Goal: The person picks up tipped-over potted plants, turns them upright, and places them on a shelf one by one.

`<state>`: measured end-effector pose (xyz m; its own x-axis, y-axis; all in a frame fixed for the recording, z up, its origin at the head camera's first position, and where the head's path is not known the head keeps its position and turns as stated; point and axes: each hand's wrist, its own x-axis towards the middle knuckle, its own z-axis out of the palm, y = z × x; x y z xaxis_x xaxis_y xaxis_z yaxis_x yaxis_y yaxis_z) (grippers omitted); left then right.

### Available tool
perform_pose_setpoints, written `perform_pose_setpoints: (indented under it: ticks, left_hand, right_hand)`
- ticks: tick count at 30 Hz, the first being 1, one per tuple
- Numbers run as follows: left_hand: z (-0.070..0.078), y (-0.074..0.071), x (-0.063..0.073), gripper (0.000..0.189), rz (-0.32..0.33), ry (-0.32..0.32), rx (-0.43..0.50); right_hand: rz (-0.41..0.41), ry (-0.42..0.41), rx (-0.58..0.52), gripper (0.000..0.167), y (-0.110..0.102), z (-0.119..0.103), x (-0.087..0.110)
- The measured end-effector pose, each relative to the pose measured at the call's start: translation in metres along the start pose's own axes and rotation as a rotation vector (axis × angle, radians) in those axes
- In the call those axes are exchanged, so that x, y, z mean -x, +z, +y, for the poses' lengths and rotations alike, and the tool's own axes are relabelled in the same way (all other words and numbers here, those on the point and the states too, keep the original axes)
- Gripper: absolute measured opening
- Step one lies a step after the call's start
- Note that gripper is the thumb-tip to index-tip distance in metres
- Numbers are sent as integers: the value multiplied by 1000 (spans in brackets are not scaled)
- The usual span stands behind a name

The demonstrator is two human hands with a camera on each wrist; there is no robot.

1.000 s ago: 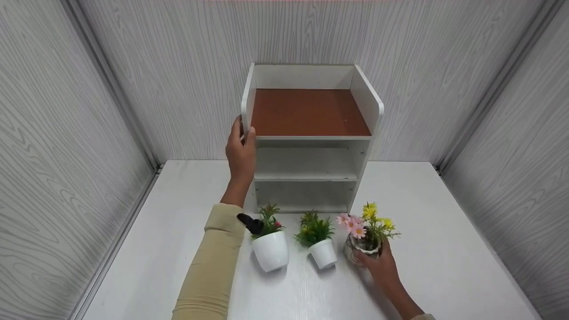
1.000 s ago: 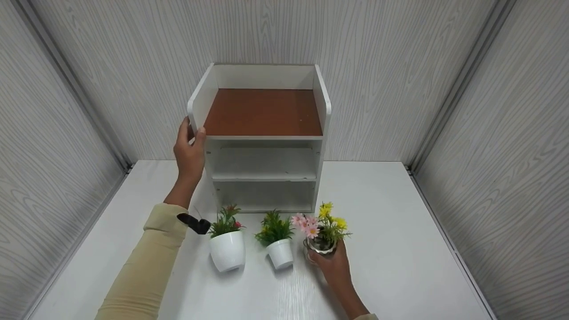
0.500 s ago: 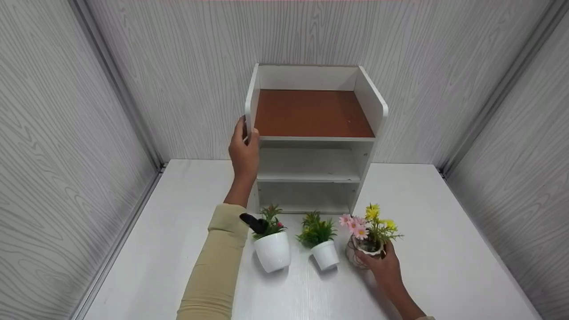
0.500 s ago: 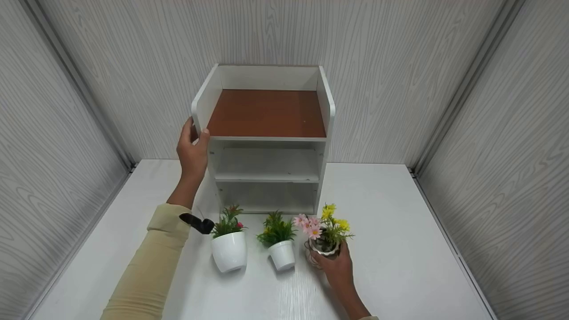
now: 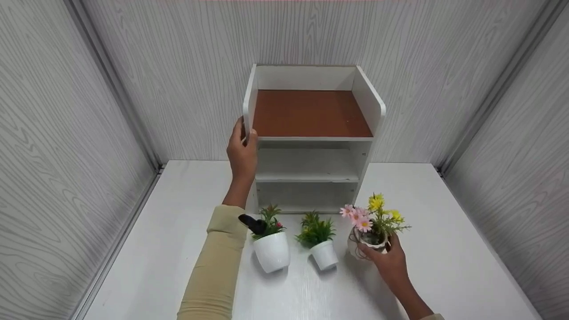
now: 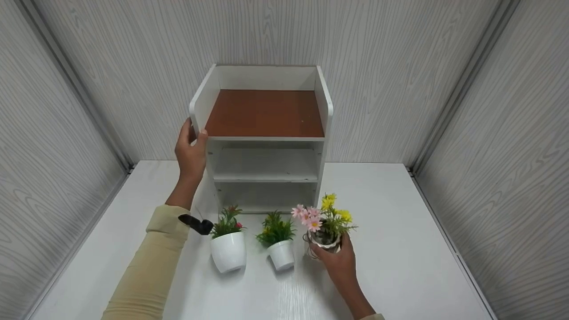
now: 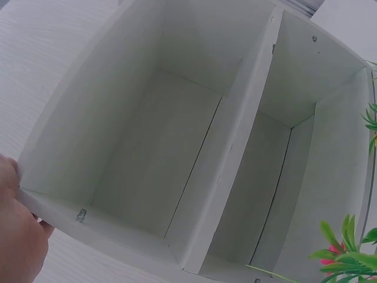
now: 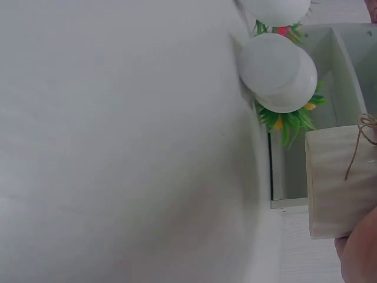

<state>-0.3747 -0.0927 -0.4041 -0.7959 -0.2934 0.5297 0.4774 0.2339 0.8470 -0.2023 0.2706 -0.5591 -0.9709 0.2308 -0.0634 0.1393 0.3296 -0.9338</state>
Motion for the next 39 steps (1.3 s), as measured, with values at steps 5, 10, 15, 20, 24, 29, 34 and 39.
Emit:
perform_pose_setpoints:
  ticks: [5, 10, 15, 20, 24, 29, 34, 39]
  left_hand:
    - [2, -2, 0, 54, -5, 0, -9]
    - [2, -2, 0, 53, -3, 9, -33]
    - [4, -1, 0, 53, -3, 12, -30]
    - [4, -1, 1, 53, -1, 18, -22]
    - [3, -2, 1, 53, 2, 29, -18]
    - [3, -2, 0, 52, 8, 39, -18]
    - [2, -2, 0, 54, 0, 26, -22]
    - [3, -1, 0, 54, -14, 17, -19]
  right_hand:
    - [-6, -57, -21, 110, -2, -21, 3]
    - [-12, -110, -21, 108, -3, -38, 6]
    - [-7, -163, -6, 105, -5, -55, 6]
    - [-2, -208, -8, 103, -8, -76, 6]
    - [5, -249, -13, 101, -11, -95, 5]
    - [18, -312, -25, 97, -14, -118, 1]
    - [13, -336, -48, 99, -15, -138, -4]
    - [14, -346, -58, 101, -16, -154, -12]
